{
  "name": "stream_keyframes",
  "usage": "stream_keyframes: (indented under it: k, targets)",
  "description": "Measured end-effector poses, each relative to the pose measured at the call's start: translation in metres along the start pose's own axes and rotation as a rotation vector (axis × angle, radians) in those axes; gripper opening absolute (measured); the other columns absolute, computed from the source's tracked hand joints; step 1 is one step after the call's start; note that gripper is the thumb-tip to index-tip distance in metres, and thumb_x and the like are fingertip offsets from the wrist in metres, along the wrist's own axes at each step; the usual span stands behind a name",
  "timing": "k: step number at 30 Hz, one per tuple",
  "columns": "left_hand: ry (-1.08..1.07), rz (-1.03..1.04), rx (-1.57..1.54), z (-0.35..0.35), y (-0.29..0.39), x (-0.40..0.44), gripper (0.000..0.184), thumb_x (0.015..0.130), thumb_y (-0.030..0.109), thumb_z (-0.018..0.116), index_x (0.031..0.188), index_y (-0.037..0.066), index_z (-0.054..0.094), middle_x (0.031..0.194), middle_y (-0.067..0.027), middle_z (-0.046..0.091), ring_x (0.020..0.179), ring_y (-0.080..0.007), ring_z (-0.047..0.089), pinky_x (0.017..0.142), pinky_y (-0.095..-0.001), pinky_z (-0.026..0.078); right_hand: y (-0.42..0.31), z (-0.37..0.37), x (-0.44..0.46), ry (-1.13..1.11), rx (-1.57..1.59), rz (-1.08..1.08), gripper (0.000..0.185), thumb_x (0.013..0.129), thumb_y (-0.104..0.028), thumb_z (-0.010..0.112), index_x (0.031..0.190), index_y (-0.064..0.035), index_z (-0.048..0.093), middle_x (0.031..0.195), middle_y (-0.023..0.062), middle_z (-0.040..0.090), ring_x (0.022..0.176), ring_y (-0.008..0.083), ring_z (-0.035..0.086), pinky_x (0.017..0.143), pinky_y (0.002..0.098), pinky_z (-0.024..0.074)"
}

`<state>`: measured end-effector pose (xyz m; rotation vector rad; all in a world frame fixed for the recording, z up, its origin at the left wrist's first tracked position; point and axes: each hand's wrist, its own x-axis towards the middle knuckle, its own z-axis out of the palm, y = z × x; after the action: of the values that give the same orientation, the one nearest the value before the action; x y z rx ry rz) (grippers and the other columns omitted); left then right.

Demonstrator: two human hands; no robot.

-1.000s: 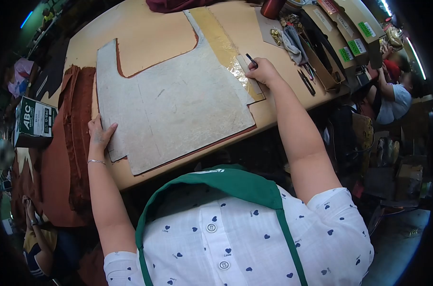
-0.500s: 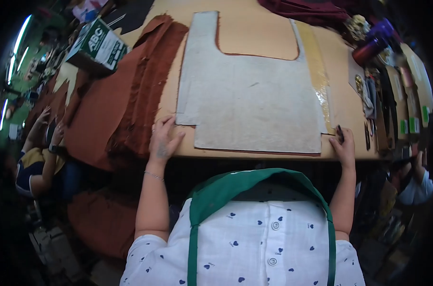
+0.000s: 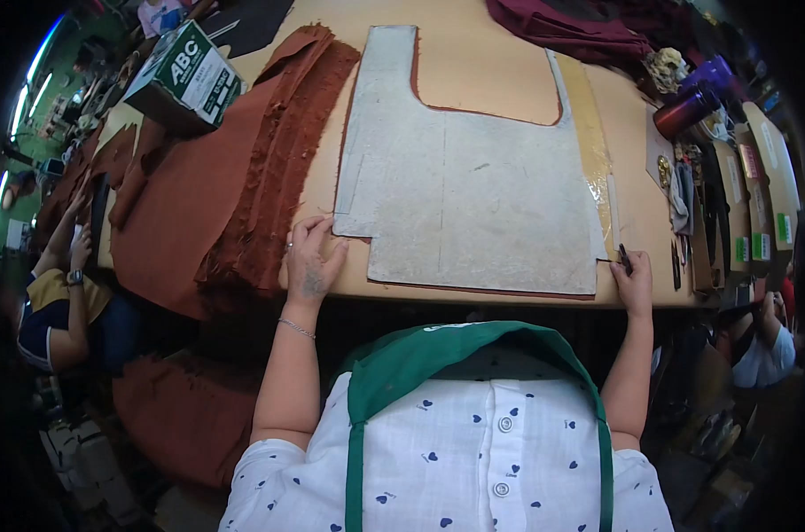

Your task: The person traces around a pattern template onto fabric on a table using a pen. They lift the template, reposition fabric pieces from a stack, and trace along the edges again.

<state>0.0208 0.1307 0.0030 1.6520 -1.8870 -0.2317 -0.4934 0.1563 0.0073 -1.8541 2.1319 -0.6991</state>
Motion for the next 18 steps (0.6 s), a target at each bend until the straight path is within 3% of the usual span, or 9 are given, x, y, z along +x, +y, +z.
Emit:
stream_keyframes:
  k: [3,7,10,13,15,18]
  targets:
    - [0.023,0.022,0.028,0.001,0.002,-0.001,0.041,0.068,0.016,0.065,0.107,0.005,0.055,0.102,-0.0134,0.051,0.097,-0.0292,0.047,0.085,-0.0378,0.037,0.000,0.002,-0.001,0.030,-0.068,-0.035,0.034,0.067,-0.003,0.066,0.100,0.0021,0.058,0.081,0.0121,0.050,0.075,0.0249,0.051,0.069,0.0327,0.0425]
    - [-0.076,0.198,0.069,-0.003,0.017,-0.004,0.053,0.070,0.023,0.066,0.118,0.010,0.049,0.124,-0.0132,0.042,0.117,-0.0327,0.035,0.094,-0.0457,0.029,-0.024,0.003,-0.017,0.185,-0.015,-0.009,0.025,0.070,-0.007,0.064,0.092,0.0016,0.057,0.082,0.0154,0.053,0.076,0.0270,0.053,0.068,0.0344,0.0432]
    - [-0.307,0.342,0.104,-0.013,0.050,-0.006,0.058,0.068,0.033,0.068,0.121,0.017,0.049,0.135,-0.0079,0.032,0.127,-0.0339,0.022,0.097,-0.0563,0.020,-0.051,-0.001,-0.042,0.178,0.089,0.379,0.024,0.074,-0.019,0.064,0.075,0.0015,0.052,0.062,0.0125,0.053,0.058,0.0229,0.052,0.058,0.0315,0.0430]
    - [-0.461,0.480,0.146,-0.002,0.060,-0.008,0.061,0.066,0.039,0.068,0.121,0.022,0.049,0.137,-0.0031,0.030,0.131,-0.0328,0.016,0.096,-0.0629,0.014,-0.049,0.014,-0.070,0.138,0.255,0.443,0.026,0.076,-0.021,0.065,0.075,0.0015,0.053,0.061,0.0092,0.055,0.058,0.0145,0.052,0.054,0.0287,0.0433]
    - [-0.496,0.533,0.122,0.007,0.067,-0.007,0.057,0.069,0.037,0.066,0.121,0.022,0.049,0.135,-0.0032,0.034,0.128,-0.0300,0.023,0.096,-0.0601,0.019,-0.064,0.021,-0.078,0.150,0.756,0.549,0.023,0.077,-0.019,0.065,0.078,0.0006,0.052,0.067,0.0051,0.056,0.062,0.0084,0.053,0.053,0.0202,0.0443]
    - [-0.544,0.561,0.077,0.019,0.070,-0.009,0.053,0.071,0.035,0.065,0.120,0.021,0.050,0.132,-0.0037,0.038,0.126,-0.0278,0.029,0.095,-0.0580,0.023,-0.073,0.027,-0.080,0.222,0.742,0.590,0.025,0.077,-0.020,0.066,0.080,0.0018,0.053,0.067,0.0056,0.057,0.062,0.0087,0.053,0.053,0.0205,0.0436]
